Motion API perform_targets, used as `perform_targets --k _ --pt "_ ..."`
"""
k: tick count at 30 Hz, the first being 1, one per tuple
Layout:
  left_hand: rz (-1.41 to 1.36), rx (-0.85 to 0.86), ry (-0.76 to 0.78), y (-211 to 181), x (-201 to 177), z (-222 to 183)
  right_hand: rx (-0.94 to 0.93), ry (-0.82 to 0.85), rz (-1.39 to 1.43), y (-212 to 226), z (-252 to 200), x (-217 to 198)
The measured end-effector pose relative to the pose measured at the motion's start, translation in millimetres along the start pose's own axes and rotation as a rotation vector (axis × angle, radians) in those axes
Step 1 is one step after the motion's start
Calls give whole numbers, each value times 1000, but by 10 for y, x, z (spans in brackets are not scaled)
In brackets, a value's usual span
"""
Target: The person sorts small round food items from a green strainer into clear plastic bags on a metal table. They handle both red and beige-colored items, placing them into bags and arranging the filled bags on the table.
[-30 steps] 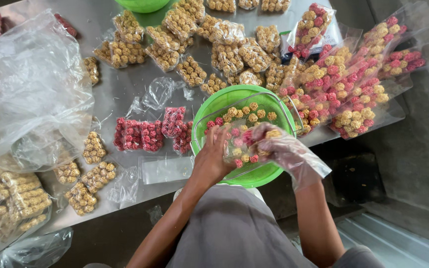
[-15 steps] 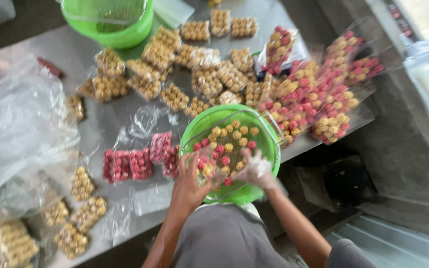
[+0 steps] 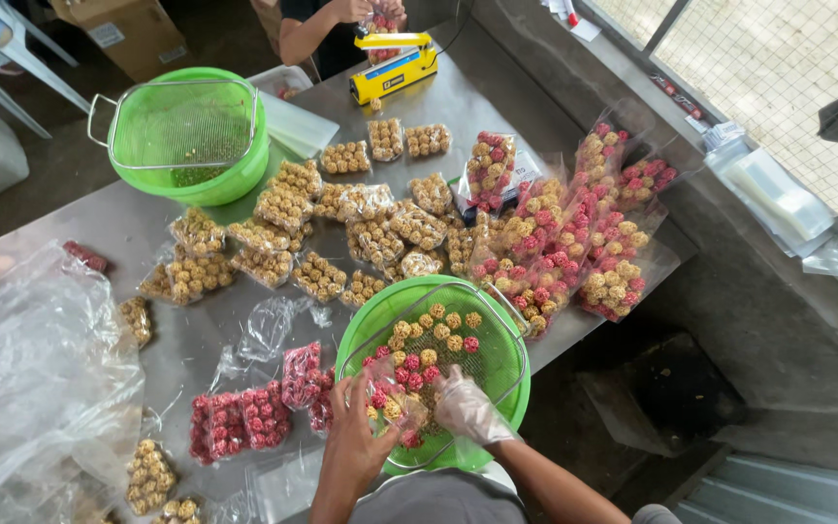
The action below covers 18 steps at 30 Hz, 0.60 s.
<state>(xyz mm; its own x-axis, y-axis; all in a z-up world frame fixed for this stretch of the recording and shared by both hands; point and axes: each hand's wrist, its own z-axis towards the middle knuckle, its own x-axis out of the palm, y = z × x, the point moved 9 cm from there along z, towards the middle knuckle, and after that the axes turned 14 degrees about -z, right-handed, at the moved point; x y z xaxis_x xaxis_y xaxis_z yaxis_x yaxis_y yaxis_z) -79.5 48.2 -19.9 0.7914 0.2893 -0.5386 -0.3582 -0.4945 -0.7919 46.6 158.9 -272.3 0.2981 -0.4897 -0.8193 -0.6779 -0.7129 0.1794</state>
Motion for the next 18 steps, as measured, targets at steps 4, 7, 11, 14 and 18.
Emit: perform_targets --k 4,7,11,14,18 --pt "9 17 -5 -92 11 20 94 16 986 -125 -322 -728" --pt "-3 171 7 -145 94 11 44 13 1657 9 -814 -1210" --pt "-36 211 31 -212 215 59 -158 -1 2056 362 -1043 -1731" --pt "-32 151 9 -200 230 64 -53 -130 1850 621 -1145 -1764" --pt "-66 61 -11 -76 164 120 -376 -553 1144 828 -1425 -2159"
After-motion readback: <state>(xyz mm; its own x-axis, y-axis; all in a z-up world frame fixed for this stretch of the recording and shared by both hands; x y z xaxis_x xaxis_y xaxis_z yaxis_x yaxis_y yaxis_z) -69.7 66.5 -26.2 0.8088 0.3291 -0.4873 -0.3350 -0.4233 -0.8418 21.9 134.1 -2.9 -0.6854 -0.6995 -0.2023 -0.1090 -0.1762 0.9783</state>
